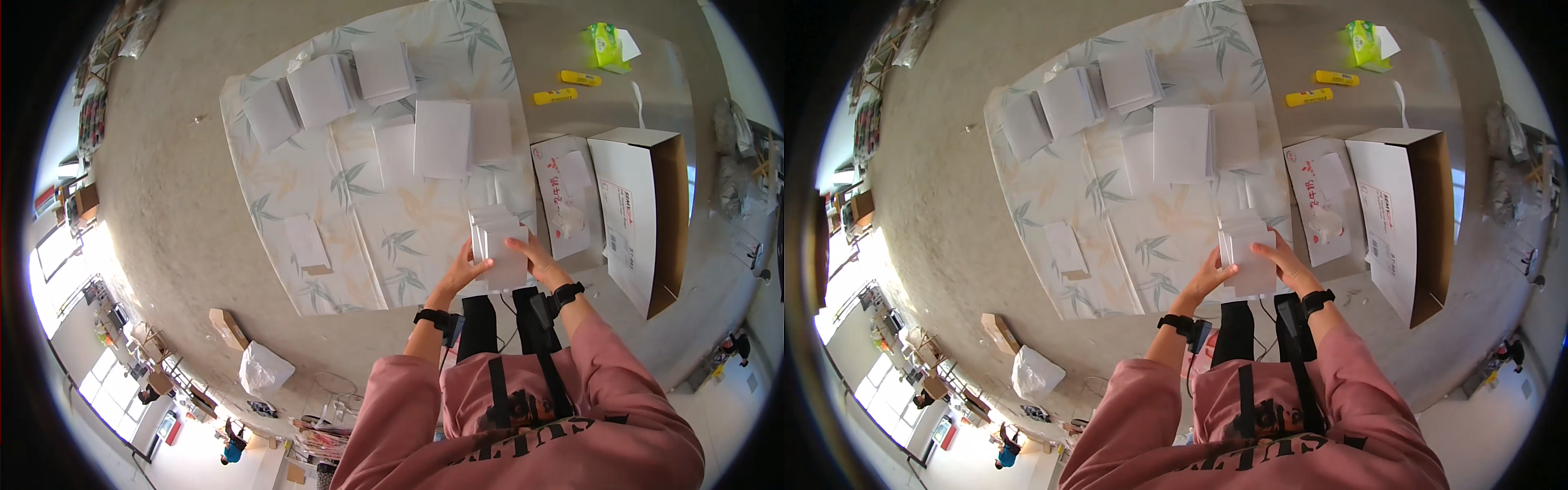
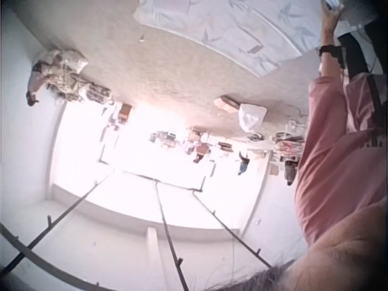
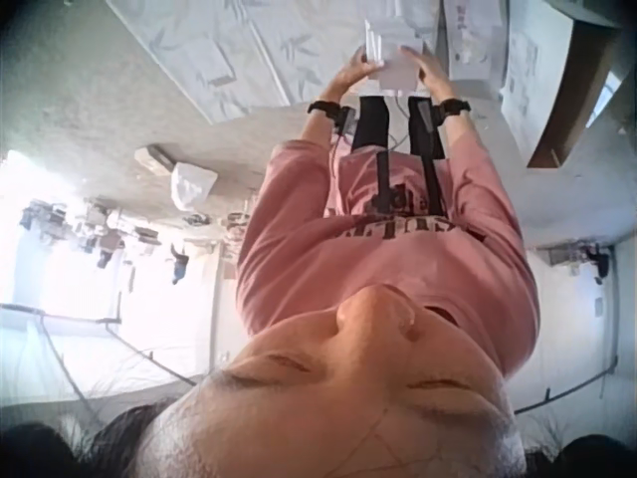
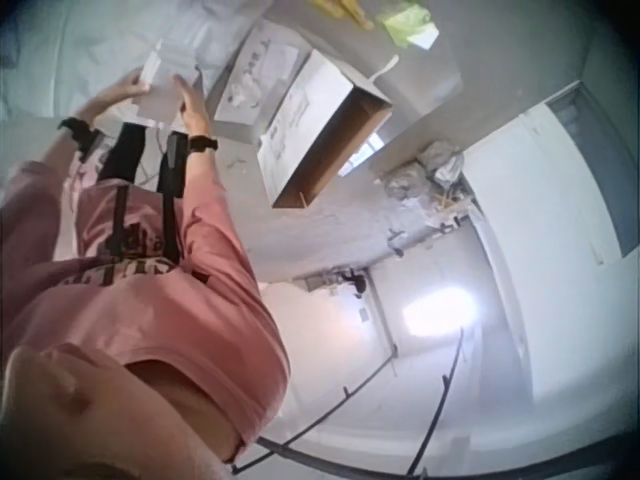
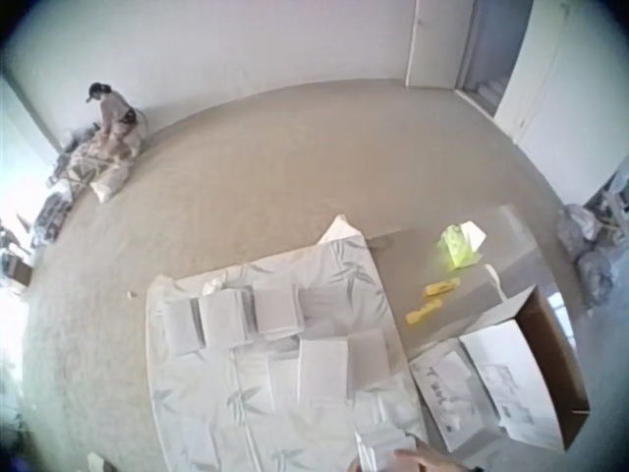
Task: The person picks up white packets from a table, stacks them together, and places the stack into a cardboard box.
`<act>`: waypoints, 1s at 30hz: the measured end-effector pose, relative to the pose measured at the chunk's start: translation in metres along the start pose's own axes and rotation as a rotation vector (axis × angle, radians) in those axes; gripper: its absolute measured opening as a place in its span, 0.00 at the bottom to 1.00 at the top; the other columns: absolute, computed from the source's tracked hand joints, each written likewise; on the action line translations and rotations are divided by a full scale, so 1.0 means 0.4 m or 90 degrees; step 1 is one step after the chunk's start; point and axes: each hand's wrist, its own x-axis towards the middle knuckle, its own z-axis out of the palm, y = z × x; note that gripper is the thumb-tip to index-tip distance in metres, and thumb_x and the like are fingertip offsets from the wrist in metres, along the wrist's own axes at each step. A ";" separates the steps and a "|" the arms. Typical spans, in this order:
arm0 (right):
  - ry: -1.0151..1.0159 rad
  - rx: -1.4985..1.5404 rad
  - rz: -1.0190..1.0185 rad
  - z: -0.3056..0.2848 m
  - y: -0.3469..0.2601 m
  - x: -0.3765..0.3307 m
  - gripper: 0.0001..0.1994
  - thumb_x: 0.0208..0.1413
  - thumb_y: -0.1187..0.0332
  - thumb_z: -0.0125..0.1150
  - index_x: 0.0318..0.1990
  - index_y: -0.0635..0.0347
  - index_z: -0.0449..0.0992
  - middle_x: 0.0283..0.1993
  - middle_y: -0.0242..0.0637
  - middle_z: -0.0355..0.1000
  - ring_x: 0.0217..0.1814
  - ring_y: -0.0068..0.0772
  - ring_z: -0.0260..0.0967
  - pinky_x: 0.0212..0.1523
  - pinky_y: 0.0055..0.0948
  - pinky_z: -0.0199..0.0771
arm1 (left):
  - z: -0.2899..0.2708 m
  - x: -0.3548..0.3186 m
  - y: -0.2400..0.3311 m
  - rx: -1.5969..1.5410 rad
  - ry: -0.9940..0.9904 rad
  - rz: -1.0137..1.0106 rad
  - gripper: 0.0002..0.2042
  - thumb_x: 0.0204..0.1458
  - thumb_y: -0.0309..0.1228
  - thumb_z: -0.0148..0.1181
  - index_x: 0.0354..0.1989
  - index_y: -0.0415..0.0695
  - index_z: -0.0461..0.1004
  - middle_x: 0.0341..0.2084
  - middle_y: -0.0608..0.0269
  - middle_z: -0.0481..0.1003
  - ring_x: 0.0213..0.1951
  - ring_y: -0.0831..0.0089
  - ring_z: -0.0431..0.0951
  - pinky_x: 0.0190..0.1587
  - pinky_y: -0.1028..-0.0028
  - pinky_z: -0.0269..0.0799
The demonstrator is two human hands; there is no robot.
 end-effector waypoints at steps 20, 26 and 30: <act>0.207 -0.381 -0.362 0.048 -0.221 0.027 0.33 0.45 0.55 0.64 0.56 0.61 0.59 0.55 0.43 0.60 0.57 0.36 0.58 0.56 0.31 0.57 | -0.096 0.006 0.305 0.311 0.621 0.184 0.11 0.51 0.35 0.57 0.36 0.39 0.70 0.31 0.64 0.72 0.31 0.73 0.71 0.32 0.72 0.66; 0.119 -0.220 -0.301 0.213 -0.319 0.210 0.31 0.47 0.53 0.63 0.51 0.70 0.62 0.49 0.45 0.65 0.52 0.32 0.63 0.50 0.27 0.62 | -0.099 0.136 0.399 0.076 0.468 0.267 0.21 0.57 0.39 0.48 0.53 0.37 0.63 0.44 0.54 0.67 0.44 0.70 0.68 0.45 0.74 0.64; 0.108 -0.174 -0.265 0.297 -0.321 0.204 0.33 0.47 0.53 0.63 0.51 0.72 0.61 0.49 0.44 0.65 0.51 0.28 0.62 0.49 0.25 0.63 | -0.116 0.161 0.407 0.100 0.418 0.228 0.22 0.57 0.41 0.47 0.54 0.37 0.63 0.46 0.51 0.67 0.46 0.67 0.68 0.47 0.72 0.64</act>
